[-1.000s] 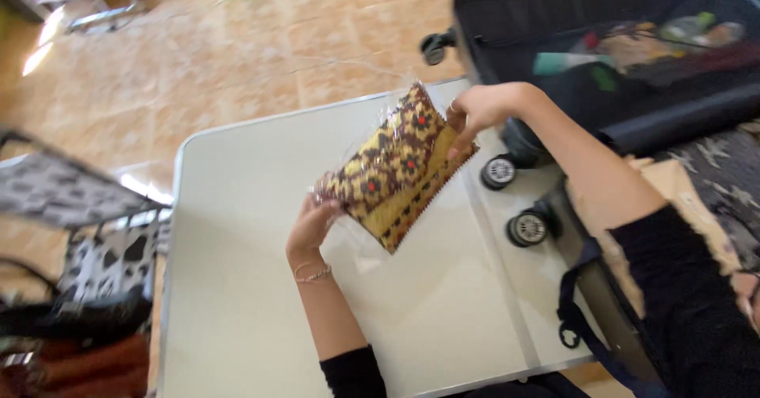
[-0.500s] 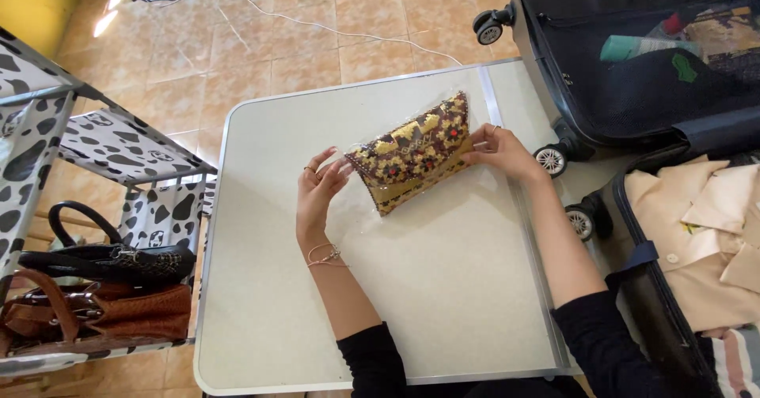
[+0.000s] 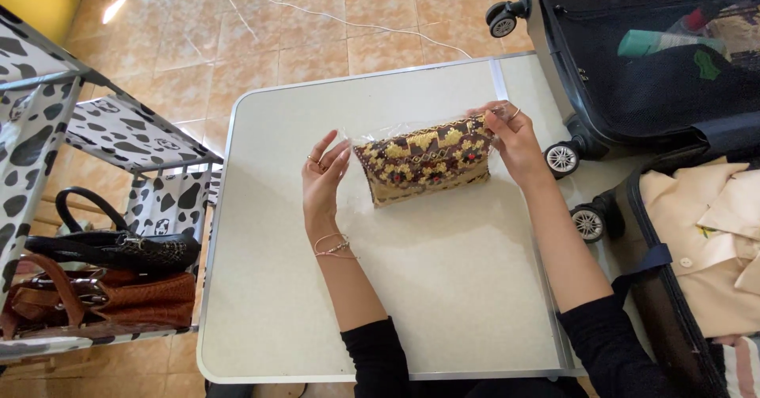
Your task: Unpacking belongings from a suitcase and organizing them on a table and storage rack.
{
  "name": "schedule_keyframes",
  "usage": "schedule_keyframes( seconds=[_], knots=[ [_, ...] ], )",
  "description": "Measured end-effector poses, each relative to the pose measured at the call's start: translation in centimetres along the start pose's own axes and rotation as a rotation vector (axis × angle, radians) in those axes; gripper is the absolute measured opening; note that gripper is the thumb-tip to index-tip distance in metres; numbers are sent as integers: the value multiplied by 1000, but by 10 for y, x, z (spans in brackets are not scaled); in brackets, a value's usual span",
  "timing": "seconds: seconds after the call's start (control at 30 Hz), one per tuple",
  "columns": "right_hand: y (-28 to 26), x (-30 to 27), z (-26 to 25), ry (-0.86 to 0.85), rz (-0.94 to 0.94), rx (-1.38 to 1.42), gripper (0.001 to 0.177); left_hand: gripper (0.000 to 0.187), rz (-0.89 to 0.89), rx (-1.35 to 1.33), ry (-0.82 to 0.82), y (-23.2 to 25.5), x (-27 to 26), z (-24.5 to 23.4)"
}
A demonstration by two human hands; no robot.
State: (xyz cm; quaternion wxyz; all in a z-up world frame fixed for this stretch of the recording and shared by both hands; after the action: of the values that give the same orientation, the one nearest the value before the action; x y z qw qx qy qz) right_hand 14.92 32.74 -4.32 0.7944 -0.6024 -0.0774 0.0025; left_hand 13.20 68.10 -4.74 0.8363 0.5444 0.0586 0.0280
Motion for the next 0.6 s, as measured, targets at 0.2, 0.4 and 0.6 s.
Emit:
schedule_keyframes(
  seconds=[0.2,0.4,0.6],
  knots=[
    [-4,1,5,64,-57,10,13,62,-5,-72,18,7,-7,6],
    [-5,-3,-12,54,-56,-113,11,41,-217,101,-167,-8,-5,-2],
    [14,3,-32,159,-5,-64,9,21,-78,250,80,-25,8,14]
  ],
)
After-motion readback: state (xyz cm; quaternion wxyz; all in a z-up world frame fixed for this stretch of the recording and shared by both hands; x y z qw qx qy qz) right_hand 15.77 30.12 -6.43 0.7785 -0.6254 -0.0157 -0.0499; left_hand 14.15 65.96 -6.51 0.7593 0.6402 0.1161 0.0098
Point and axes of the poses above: each hand's wrist, its own x-axis towards the middle knuckle, its own z-axis out of the palm, y = z × x, the point moved 2 cm from there along x, towards the middle knuckle, and after that the axes turned 5 degrees about -x, right-handed, at the moved point
